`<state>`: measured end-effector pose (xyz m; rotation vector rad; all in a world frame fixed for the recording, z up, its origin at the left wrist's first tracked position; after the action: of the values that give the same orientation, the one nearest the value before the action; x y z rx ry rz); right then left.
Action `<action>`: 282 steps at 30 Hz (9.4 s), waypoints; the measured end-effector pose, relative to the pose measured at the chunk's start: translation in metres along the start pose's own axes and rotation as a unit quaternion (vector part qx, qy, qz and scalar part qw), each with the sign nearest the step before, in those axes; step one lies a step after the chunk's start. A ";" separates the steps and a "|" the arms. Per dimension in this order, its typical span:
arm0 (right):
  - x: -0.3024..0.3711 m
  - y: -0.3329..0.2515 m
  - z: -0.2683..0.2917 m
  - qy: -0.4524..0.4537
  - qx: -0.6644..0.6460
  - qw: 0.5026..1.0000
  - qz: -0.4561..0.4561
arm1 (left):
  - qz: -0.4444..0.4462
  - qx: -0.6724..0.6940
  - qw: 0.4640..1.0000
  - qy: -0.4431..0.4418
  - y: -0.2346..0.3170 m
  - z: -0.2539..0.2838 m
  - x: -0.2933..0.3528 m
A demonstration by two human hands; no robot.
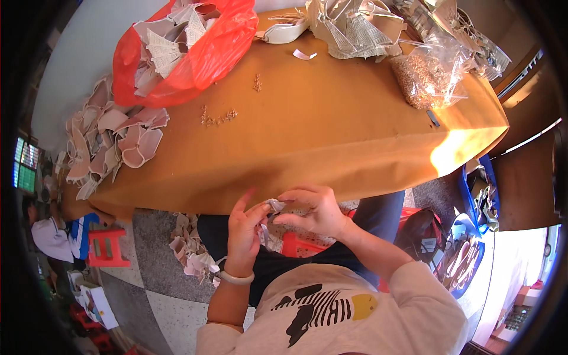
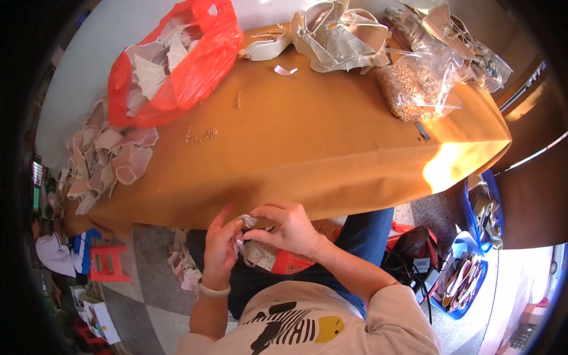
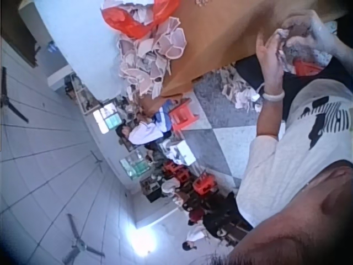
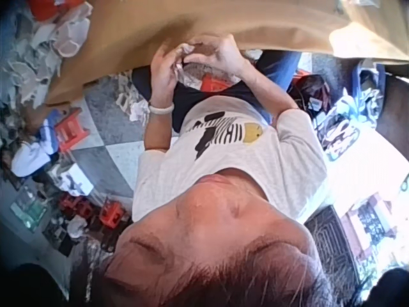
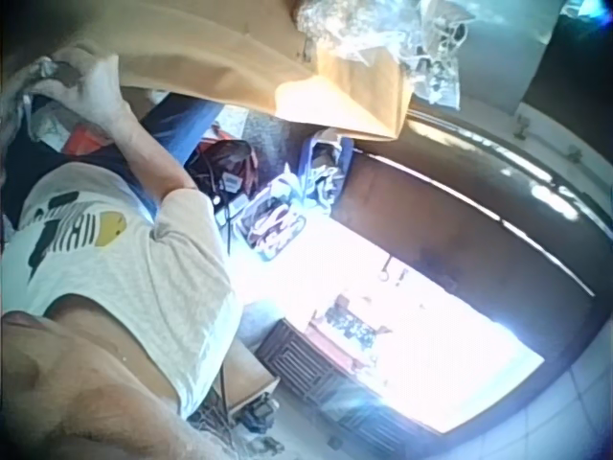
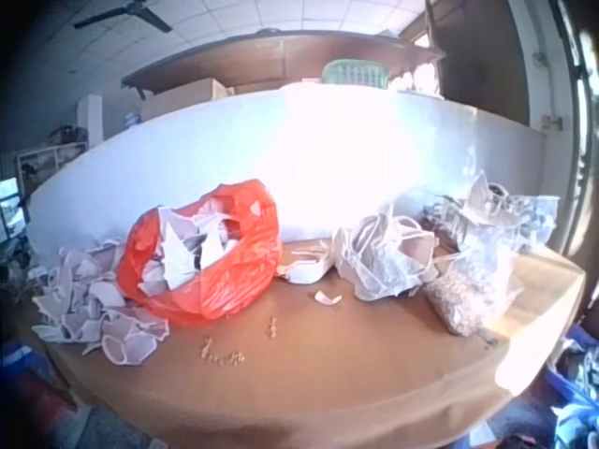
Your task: Hand-assembling shoe uppers by folding material and attaching decorative beads.
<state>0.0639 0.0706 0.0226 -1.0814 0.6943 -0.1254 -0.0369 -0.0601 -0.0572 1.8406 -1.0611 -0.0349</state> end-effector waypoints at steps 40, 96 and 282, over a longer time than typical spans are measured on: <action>-0.016 -0.074 0.010 -0.354 -0.108 0.929 -0.030 | -0.078 -0.487 0.864 0.098 0.153 0.128 0.184; -0.377 0.022 0.300 0.319 0.034 0.947 -0.032 | -0.118 -0.712 0.665 0.191 0.101 0.236 0.109; -0.125 0.015 -0.072 -0.147 -0.050 0.987 -0.041 | -0.291 0.045 0.951 0.098 0.089 0.007 -0.024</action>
<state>-0.0795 0.0752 0.0468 -1.1963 0.3939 0.0002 -0.1123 -0.0617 -0.0036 2.1336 -0.3614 -0.1521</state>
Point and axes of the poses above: each hand's wrist, its own x-axis away from the middle knuckle, its own z-axis out of the back of the hand, y = z × x, the point moved 8 cm from there along -x, towards the middle knuckle, and after that the axes turned 1 degree about -z, right-handed, at the moved point
